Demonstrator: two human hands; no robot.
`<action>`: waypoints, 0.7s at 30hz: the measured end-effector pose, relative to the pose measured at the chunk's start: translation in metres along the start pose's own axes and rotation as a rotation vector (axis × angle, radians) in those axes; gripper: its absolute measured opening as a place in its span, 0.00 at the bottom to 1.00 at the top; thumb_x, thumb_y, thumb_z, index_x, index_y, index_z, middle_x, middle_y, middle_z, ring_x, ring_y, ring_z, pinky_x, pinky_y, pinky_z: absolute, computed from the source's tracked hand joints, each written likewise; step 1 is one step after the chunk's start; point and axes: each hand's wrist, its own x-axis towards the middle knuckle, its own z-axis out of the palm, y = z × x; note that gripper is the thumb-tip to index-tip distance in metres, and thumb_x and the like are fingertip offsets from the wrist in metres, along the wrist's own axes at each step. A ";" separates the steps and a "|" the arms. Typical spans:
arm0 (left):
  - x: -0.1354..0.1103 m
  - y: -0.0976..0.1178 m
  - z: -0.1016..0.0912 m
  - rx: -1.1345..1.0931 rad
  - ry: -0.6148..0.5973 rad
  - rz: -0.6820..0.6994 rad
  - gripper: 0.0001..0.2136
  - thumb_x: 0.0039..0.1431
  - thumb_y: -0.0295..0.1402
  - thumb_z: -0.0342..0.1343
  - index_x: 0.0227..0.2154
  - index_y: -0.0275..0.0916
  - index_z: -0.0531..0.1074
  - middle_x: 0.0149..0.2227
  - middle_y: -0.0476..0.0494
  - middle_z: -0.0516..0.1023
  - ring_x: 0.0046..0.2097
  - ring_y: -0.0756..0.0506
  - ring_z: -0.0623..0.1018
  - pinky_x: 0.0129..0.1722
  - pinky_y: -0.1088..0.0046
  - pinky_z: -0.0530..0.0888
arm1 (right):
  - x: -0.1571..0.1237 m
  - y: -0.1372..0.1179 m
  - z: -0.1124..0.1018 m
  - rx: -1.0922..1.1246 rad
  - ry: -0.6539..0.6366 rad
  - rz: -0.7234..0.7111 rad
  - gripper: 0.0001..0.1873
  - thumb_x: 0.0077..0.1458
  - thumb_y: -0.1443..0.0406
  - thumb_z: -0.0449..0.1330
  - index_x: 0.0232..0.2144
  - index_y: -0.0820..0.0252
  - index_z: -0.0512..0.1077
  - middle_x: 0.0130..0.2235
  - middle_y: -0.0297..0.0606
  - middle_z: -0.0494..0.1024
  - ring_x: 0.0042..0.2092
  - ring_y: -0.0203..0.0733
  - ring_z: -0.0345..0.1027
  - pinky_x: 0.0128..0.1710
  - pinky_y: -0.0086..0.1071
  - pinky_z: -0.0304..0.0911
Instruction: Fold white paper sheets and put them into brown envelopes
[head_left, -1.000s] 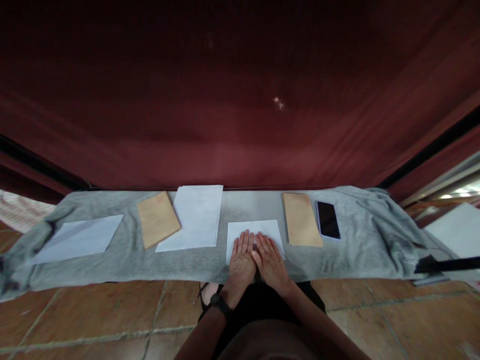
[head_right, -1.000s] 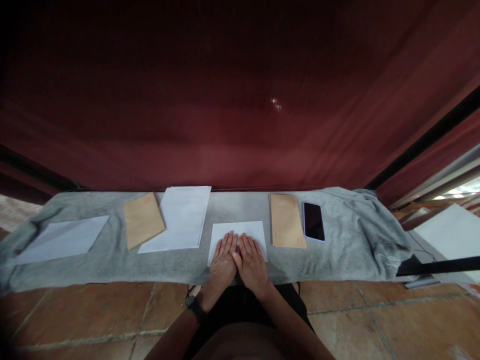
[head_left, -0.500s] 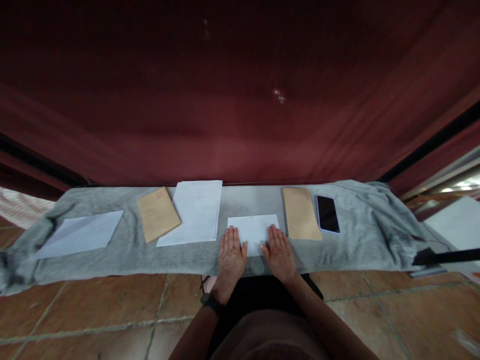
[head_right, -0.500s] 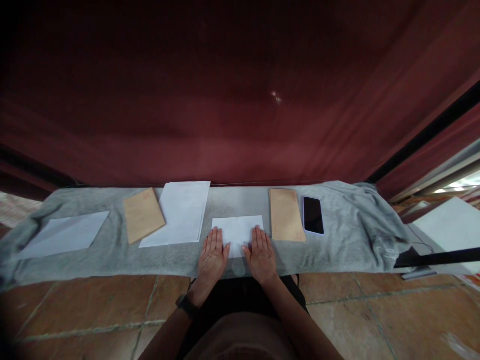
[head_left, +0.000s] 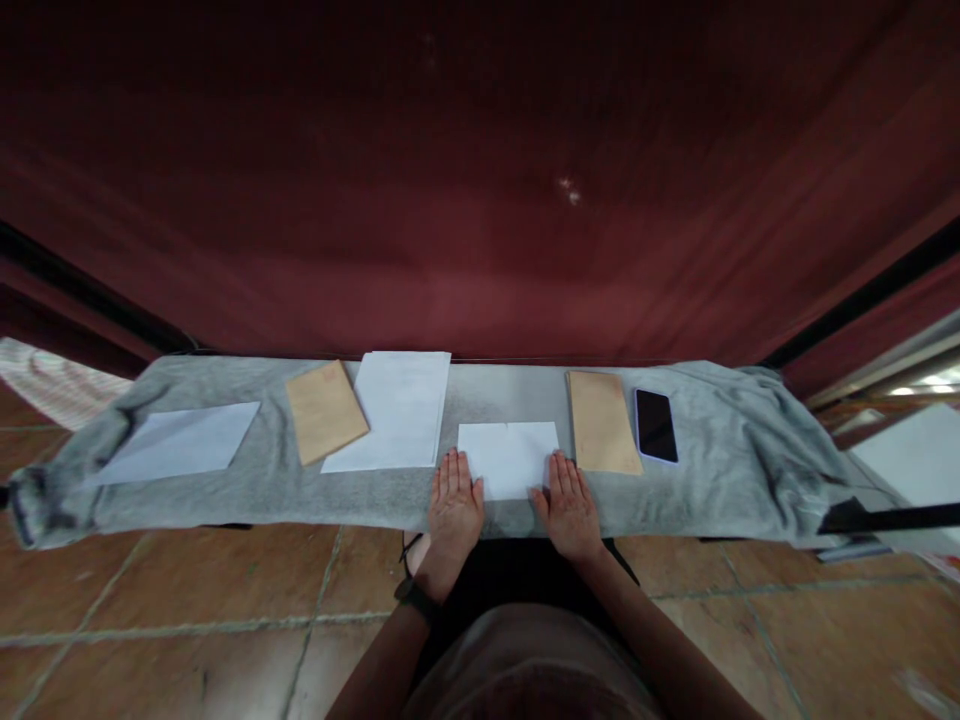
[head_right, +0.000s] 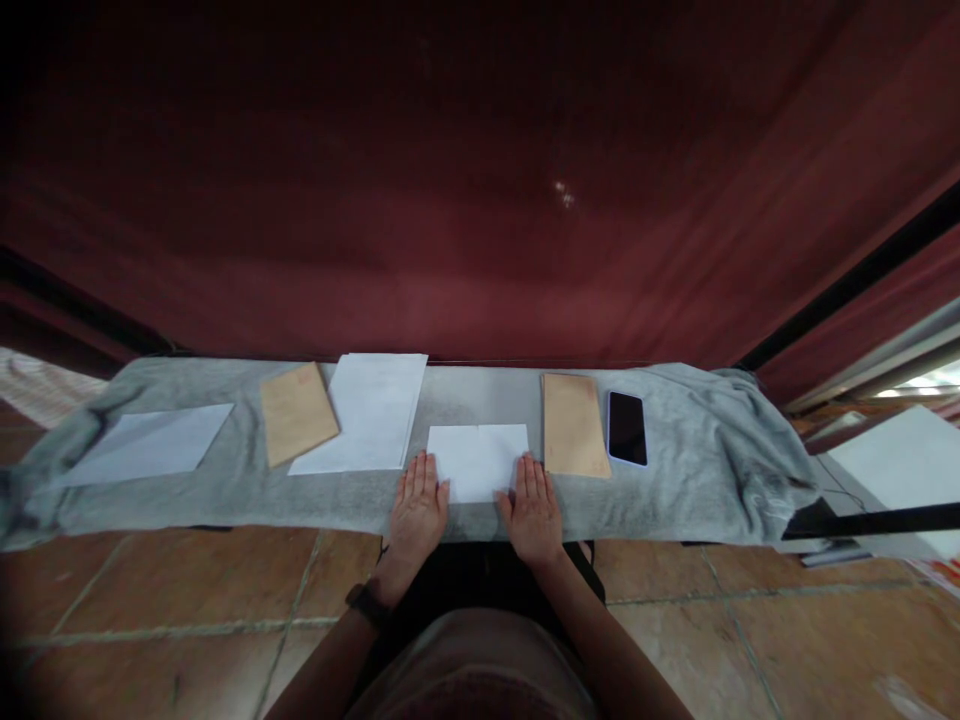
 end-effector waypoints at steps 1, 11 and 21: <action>-0.001 0.000 -0.001 -0.001 0.003 -0.010 0.26 0.71 0.34 0.42 0.69 0.29 0.55 0.68 0.26 0.61 0.70 0.34 0.60 0.67 0.48 0.61 | -0.001 0.001 -0.001 0.007 0.005 -0.003 0.36 0.70 0.53 0.47 0.71 0.67 0.49 0.70 0.54 0.56 0.69 0.59 0.53 0.67 0.53 0.52; 0.007 0.032 0.006 -0.069 -0.107 0.192 0.28 0.70 0.31 0.41 0.71 0.31 0.49 0.71 0.32 0.55 0.72 0.39 0.53 0.70 0.53 0.56 | 0.007 -0.010 -0.006 0.023 -0.005 -0.018 0.31 0.72 0.58 0.44 0.70 0.67 0.52 0.69 0.53 0.58 0.70 0.56 0.51 0.67 0.54 0.51; 0.051 0.044 0.030 0.041 -0.312 0.299 0.28 0.68 0.28 0.42 0.70 0.30 0.53 0.72 0.31 0.52 0.73 0.38 0.51 0.70 0.53 0.55 | 0.060 -0.044 0.016 0.121 -0.117 -0.086 0.28 0.73 0.60 0.38 0.68 0.67 0.58 0.68 0.48 0.63 0.70 0.46 0.53 0.69 0.46 0.50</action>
